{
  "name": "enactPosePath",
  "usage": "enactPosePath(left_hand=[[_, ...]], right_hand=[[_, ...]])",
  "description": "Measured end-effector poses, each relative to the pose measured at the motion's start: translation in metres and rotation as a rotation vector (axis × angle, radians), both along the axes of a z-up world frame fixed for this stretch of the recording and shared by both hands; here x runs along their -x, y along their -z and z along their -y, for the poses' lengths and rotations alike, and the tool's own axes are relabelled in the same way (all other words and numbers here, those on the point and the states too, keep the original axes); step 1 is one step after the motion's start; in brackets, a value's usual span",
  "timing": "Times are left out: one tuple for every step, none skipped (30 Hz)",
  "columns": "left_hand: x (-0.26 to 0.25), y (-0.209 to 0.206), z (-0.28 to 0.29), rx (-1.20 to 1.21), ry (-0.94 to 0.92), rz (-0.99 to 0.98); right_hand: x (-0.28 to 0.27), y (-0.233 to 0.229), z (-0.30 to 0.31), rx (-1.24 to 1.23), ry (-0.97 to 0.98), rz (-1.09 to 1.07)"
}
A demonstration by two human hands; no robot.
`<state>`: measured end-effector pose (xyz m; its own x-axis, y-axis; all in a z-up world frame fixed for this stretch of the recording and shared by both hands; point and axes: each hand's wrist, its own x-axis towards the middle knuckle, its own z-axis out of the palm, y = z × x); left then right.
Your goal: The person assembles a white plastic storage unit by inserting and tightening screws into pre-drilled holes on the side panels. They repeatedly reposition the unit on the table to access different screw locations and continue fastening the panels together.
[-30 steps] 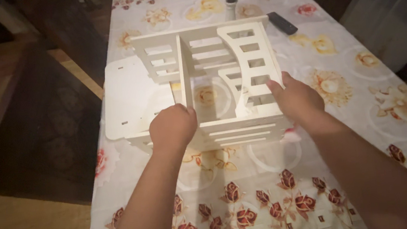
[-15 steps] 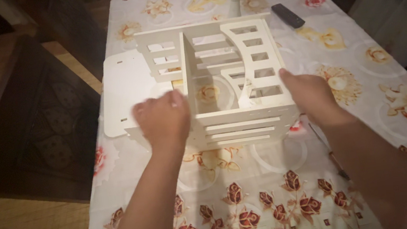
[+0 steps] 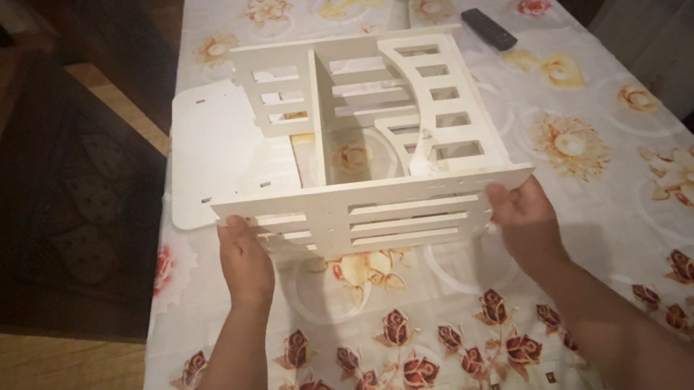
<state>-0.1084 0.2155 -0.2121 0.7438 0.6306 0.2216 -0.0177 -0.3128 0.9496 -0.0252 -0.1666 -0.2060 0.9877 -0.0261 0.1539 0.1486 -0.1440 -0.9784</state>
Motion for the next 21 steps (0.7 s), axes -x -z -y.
enactPosePath(left_hand=[[0.000,-0.005,-0.001,0.000,-0.007,-0.028],[0.000,-0.011,-0.001,-0.001,-0.008,-0.057],[0.000,-0.017,0.000,-0.002,-0.009,-0.086],[-0.001,-0.023,0.001,-0.001,-0.007,-0.064],[-0.002,-0.030,0.001,0.000,-0.006,-0.042],[-0.002,-0.036,0.001,0.005,-0.009,-0.020],[-0.003,-0.042,0.001,-0.014,-0.023,0.004],[-0.005,-0.049,0.002,-0.033,-0.038,0.026],[-0.006,-0.056,0.002,-0.052,-0.053,0.048],[-0.006,-0.066,0.002,-0.086,-0.078,0.009],[-0.006,-0.076,0.002,-0.120,-0.104,-0.029],[-0.006,-0.088,0.003,-0.154,-0.127,-0.062],[-0.006,-0.099,0.005,-0.173,-0.147,-0.068],[-0.005,-0.110,0.008,-0.190,-0.168,-0.073],[-0.004,-0.121,0.012,-0.207,-0.188,-0.077],[-0.004,-0.133,0.014,-0.246,-0.194,-0.084],[-0.004,-0.144,0.016,-0.285,-0.199,-0.090],[-0.003,-0.154,0.017,-0.323,-0.205,-0.102],[-0.002,-0.163,0.018,-0.341,-0.211,-0.129],[-0.002,-0.172,0.021,-0.359,-0.214,-0.160],[-0.001,-0.179,0.024,-0.377,-0.216,-0.192]], right_hand=[[0.001,-0.006,-0.001,0.034,0.037,-0.045],[0.002,-0.012,0.000,0.002,0.025,-0.043],[0.004,-0.018,0.000,-0.030,0.013,-0.041],[0.004,-0.025,-0.002,-0.063,-0.001,-0.039],[0.003,-0.031,-0.005,-0.056,0.049,-0.031],[0.002,-0.038,-0.008,-0.045,0.093,-0.022],[0.001,-0.044,-0.011,-0.035,0.138,-0.013],[0.001,-0.051,-0.012,0.008,0.147,0.057],[0.001,-0.058,-0.012,0.051,0.155,0.128],[0.001,-0.064,-0.010,0.092,0.165,0.200],[0.001,-0.070,-0.010,0.181,0.221,0.225],[0.001,-0.077,-0.008,0.268,0.280,0.253],[0.001,-0.084,-0.006,0.356,0.340,0.281],[0.000,-0.092,-0.003,0.417,0.373,0.274],[-0.001,-0.101,0.000,0.479,0.406,0.266],[-0.002,-0.109,0.002,0.540,0.436,0.256],[-0.003,-0.118,0.005,0.551,0.435,0.290],[-0.003,-0.127,0.007,0.564,0.430,0.320],[-0.003,-0.136,0.008,0.577,0.426,0.351],[-0.003,-0.146,0.009,0.607,0.420,0.336],[-0.003,-0.157,0.010,0.637,0.414,0.322]])
